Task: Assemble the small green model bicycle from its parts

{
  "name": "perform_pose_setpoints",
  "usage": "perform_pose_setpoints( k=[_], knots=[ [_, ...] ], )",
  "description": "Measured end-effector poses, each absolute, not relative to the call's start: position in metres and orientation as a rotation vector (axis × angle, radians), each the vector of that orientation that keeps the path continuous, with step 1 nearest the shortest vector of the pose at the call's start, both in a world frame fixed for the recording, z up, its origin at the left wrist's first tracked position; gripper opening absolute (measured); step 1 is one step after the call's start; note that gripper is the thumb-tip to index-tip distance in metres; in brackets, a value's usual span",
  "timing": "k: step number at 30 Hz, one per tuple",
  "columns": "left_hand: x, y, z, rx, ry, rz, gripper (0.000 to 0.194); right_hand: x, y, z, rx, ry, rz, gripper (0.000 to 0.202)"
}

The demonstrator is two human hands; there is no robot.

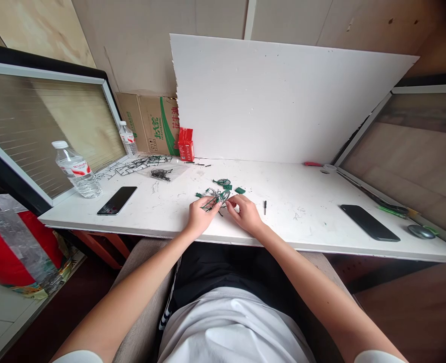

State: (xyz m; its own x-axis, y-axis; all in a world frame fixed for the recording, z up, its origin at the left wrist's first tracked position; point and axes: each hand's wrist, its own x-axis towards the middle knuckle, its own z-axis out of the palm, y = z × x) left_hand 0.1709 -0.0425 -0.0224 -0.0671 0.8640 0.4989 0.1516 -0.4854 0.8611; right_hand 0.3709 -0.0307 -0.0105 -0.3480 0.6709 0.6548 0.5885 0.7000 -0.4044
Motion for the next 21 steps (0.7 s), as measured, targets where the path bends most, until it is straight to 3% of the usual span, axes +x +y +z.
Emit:
perform_pose_setpoints(
  k=[15,21],
  knots=[
    [0.1717,-0.0469,-0.0175,1.644,1.040,1.602,0.025,0.3717,-0.0311,-0.0113,-1.096,-2.097,0.122,0.034],
    [0.1698,-0.0422,-0.0215,1.575,1.121,1.573,0.027,0.3710,-0.0325,-0.0091,-1.041,-2.011,0.137,0.014]
  ],
)
